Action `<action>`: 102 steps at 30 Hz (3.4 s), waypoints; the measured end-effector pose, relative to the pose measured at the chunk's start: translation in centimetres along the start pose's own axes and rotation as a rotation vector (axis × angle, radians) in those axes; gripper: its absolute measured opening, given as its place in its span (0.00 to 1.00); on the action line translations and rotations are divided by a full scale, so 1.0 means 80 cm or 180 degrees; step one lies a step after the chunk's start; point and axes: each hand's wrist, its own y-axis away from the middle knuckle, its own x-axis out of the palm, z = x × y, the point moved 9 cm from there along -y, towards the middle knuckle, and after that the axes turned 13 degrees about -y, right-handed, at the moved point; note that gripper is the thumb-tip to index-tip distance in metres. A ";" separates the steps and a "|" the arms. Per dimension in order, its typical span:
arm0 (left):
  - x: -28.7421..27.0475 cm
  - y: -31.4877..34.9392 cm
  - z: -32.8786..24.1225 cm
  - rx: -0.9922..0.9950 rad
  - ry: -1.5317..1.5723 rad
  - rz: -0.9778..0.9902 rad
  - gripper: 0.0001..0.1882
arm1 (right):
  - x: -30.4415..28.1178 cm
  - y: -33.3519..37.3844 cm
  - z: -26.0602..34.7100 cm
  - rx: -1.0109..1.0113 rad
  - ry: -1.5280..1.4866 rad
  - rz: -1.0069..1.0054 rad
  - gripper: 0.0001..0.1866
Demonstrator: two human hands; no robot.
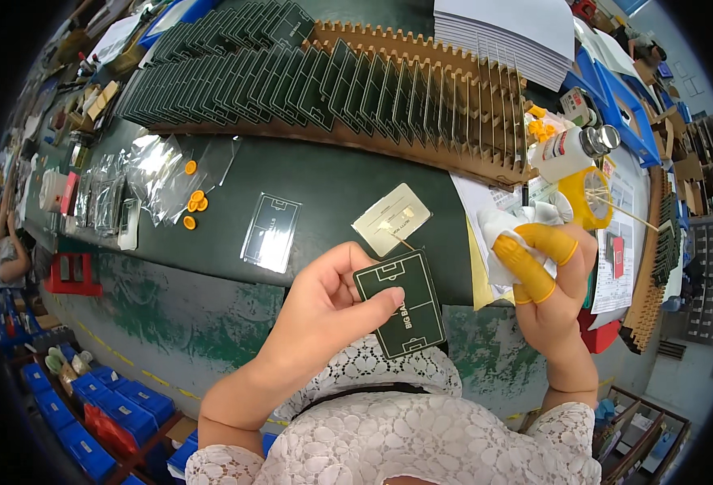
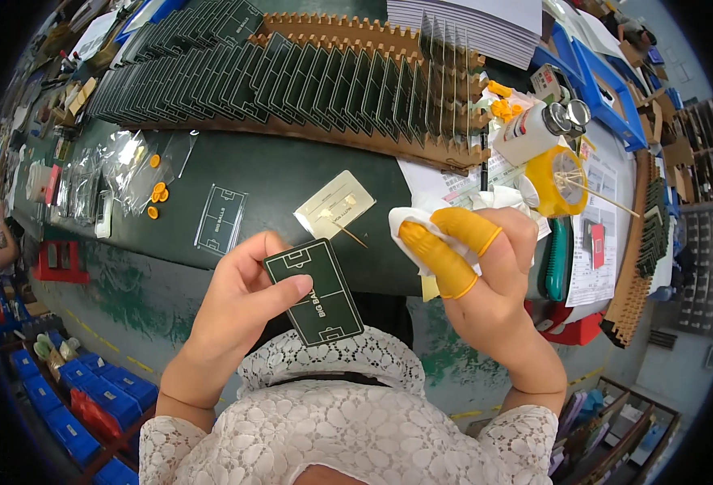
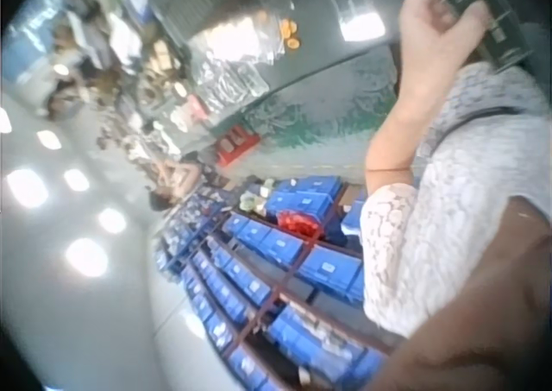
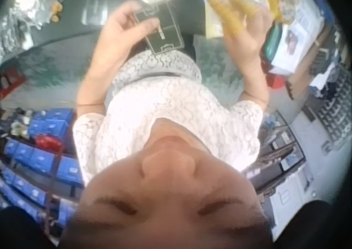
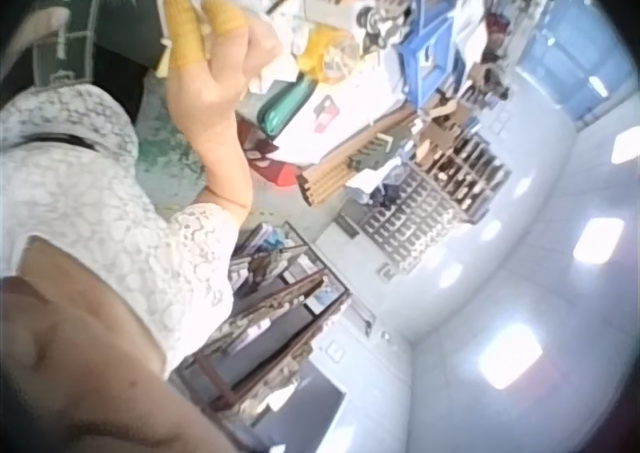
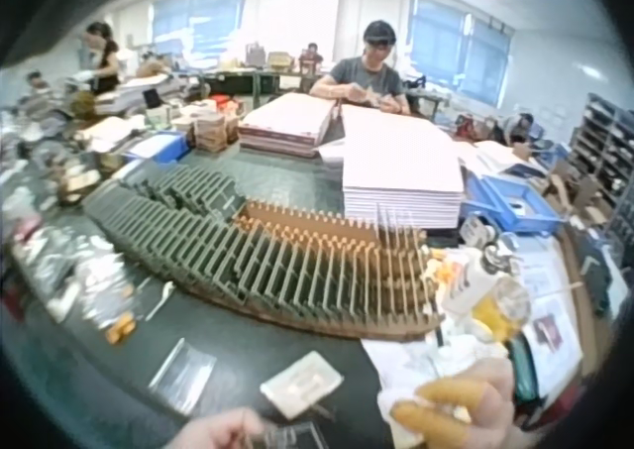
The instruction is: The person cleans small rectangular cards at a workbench. They use a wooden stick to apply a substance to the card surface, then wipe the card with a white cloth. The person repeats this process on multiple cards, handling them one at a time and placing them back on the table after cleaning.
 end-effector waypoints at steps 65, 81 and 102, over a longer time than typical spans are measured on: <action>-0.022 -0.004 -0.034 0.0399 -0.0830 -0.0262 0.07 | 0.054 0.077 -0.087 0.3484 -0.4731 -0.0585 0.18; -0.019 -0.019 -0.011 0.0257 -0.0082 -0.0151 0.07 | 0.002 0.048 -0.088 0.1582 -0.2939 -0.0483 0.14; -0.013 0.000 -0.028 0.0572 0.0136 -0.0460 0.09 | -0.019 0.052 0.037 -0.0512 0.0990 -0.0102 0.32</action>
